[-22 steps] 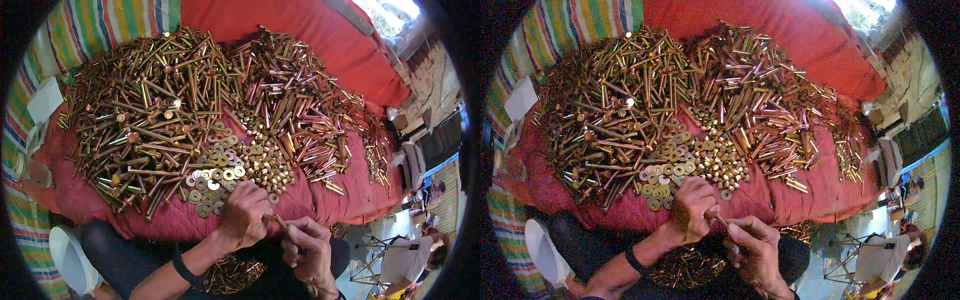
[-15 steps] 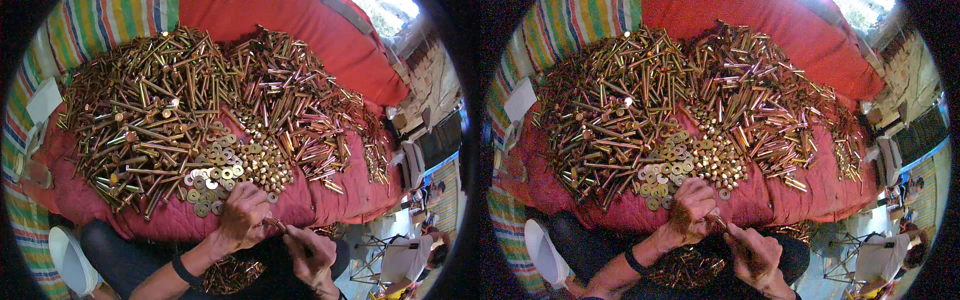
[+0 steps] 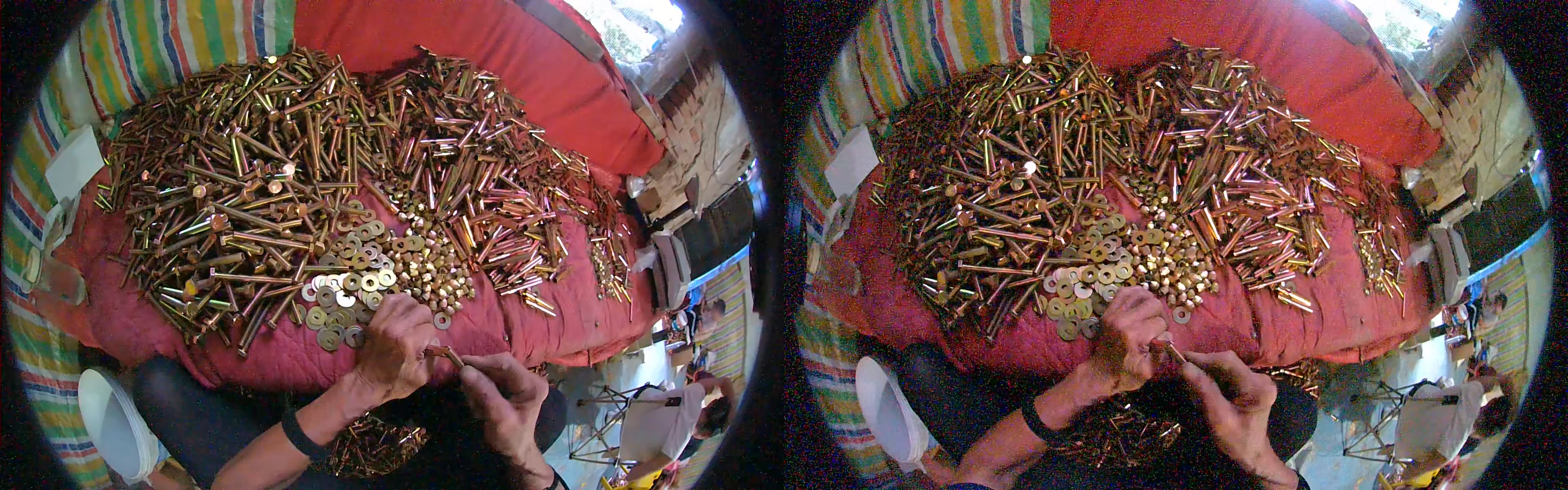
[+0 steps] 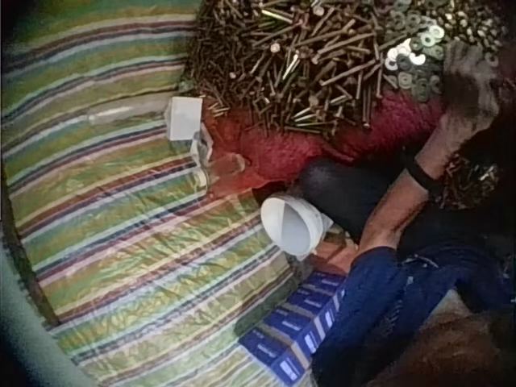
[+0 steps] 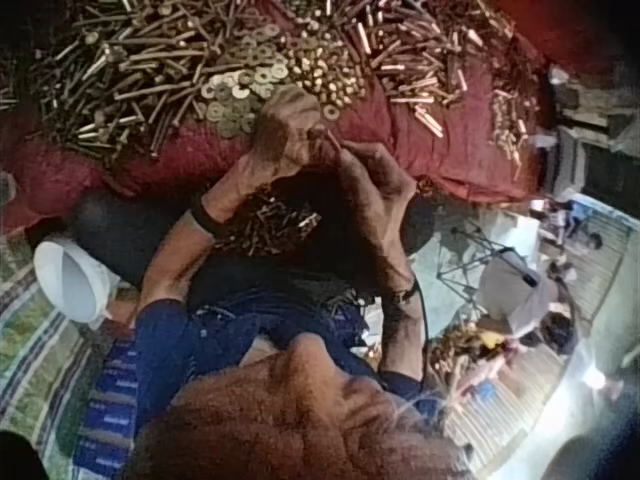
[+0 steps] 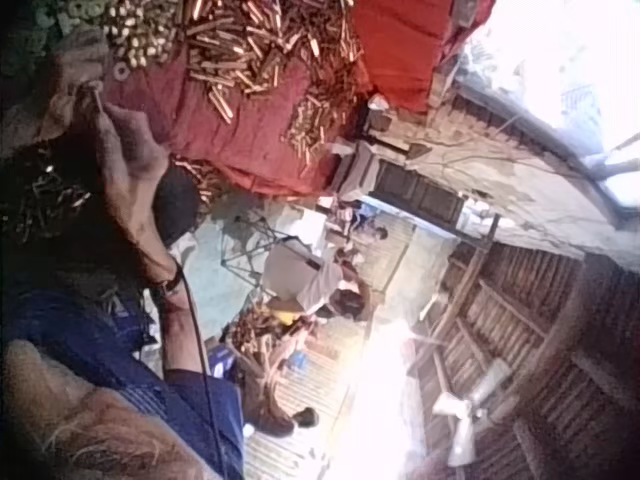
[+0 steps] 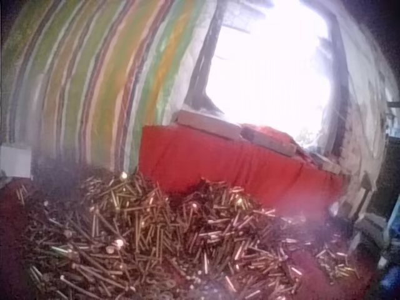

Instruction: The person repeatedly picks up a metal rod, places a washer onto it, and then screws a nut onto the rod. This process is repeated continuously with components from a large pile on a red cloth.

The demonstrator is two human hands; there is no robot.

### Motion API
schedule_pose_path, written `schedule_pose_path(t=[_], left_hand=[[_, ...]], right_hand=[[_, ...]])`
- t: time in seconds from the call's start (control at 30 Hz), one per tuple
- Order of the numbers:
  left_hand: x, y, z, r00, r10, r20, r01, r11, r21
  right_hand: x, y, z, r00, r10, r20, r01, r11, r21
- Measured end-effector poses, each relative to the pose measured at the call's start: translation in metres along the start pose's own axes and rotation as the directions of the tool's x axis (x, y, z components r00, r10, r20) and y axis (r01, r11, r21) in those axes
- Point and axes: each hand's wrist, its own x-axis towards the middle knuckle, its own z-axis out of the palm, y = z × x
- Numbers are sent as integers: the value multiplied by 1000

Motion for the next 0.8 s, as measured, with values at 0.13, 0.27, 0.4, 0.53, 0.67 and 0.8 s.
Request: schedule_pose_path(t=[0.13, 0.27, 0.4, 0.53, 0.67, 0.8], left_hand=[[1, 3, 0, 1000, -15, -5, 14, 998, -69], [2, 5, 0, 998, 23, -51, -25, 999, -49], [2, 2, 0, 998, 22, -55, -23, 1000, -10], [-1, 2, -1, 999, 9, -36, -10, 999, -35], [-2, 0, 1, 1000, -1, -26, -1, 996, -85], [-3, -4, 2, 999, 26, -42, -31, 994, -109]], right_hand=[[-4, 8, 2, 947, -317, 50, 317, 901, -297], [-2, -1, 0, 1000, 1, 20, 1, 996, -89], [8, -15, -6, 880, 434, 195, -476, 799, 367], [5, -15, 0, 931, 334, 145, -363, 874, 323], [2, -4, -2, 992, -78, 95, 89, 989, -115], [13, 8, -15, 686, -585, 432, 716, 437, -545]])
